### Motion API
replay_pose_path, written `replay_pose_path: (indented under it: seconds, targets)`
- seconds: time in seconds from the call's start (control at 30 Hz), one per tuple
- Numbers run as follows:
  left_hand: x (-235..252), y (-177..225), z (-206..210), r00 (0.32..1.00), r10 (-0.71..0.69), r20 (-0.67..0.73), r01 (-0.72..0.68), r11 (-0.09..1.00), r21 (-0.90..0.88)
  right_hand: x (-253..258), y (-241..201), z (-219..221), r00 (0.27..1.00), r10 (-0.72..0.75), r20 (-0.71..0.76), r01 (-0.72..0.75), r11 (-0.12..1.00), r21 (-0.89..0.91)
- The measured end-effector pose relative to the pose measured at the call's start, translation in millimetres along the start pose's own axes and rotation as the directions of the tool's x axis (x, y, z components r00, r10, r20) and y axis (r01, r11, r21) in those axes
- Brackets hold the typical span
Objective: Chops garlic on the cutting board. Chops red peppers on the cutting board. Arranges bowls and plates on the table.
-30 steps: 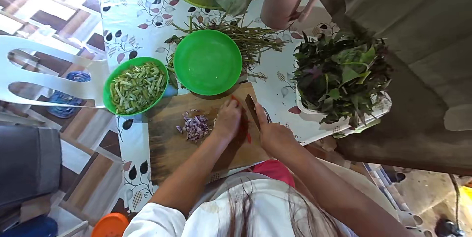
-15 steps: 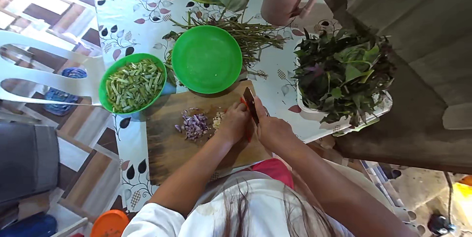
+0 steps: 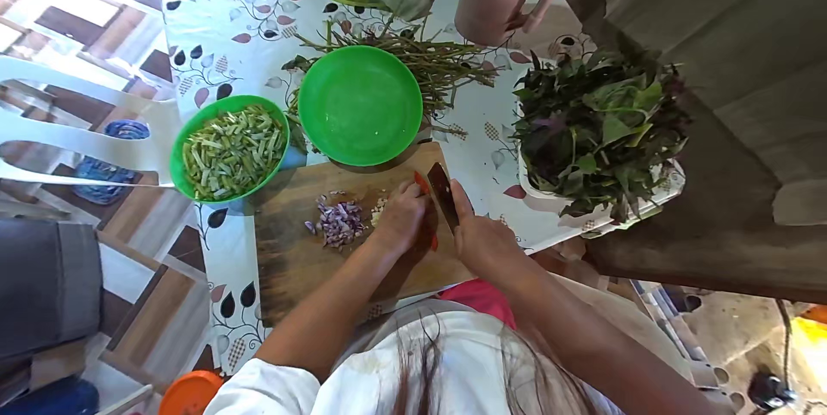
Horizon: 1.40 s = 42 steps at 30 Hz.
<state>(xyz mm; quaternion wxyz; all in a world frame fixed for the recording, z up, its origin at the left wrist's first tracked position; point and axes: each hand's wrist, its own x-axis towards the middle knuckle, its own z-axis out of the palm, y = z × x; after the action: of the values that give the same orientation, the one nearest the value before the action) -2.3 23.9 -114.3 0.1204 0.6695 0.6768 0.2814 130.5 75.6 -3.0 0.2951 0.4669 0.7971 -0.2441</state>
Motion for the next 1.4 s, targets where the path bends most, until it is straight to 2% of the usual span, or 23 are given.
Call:
replay_pose_path:
  seconds: [0.13,0.37,0.5,0.6,0.73,0.8,0.93,1.07,1.27,1.4]
  targets:
    - [-1,2,-3,0.999,0.03,0.03,-0.028,0.996,-0.082,-6,-8,-4,0.999,-0.035,-0.028,0.034,0.999,-0.027]
    - [-1,2,5,0.999,0.049,-0.023,-0.051,0.996,-0.077,8,-11,-6,1.0,-0.029,-0.012,0.029,1.0,0.01]
    - [-3,6,4,0.999,0.049,-0.002,-0.049,0.995,-0.088,21,-16,-7,0.999,-0.025,-0.022,0.025,1.0,0.004]
    - [-2,10,0,1.0,0.008,0.022,-0.008,0.999,-0.032,25,-16,-7,0.999,-0.023,-0.046,0.024,1.0,0.018]
    - [0,9,-5,0.996,-0.091,-0.018,0.092,0.994,0.065,12,-9,0,1.0,-0.028,-0.007,0.028,1.0,0.003]
    - [-2,8,-4,0.998,-0.055,0.017,0.055,0.998,0.029,9,-4,0,1.0,-0.029,0.002,0.029,0.999,0.02]
    - [-7,-1,1,0.994,0.105,0.029,-0.101,0.989,-0.111,5,2,0,0.995,-0.063,-0.074,0.062,0.998,-0.008]
    - [-6,1,-2,0.995,0.076,0.069,-0.067,0.991,-0.117,1,-3,2,0.989,-0.094,-0.114,0.089,0.995,-0.051]
    - [-5,0,-1,0.995,0.094,0.035,-0.089,0.989,-0.122,9,-17,0,0.999,-0.04,-0.019,0.038,0.996,-0.084]
    - [-8,4,-5,0.994,0.089,0.06,-0.081,0.989,-0.125,23,-25,-3,0.997,-0.036,-0.071,0.031,0.997,-0.068]
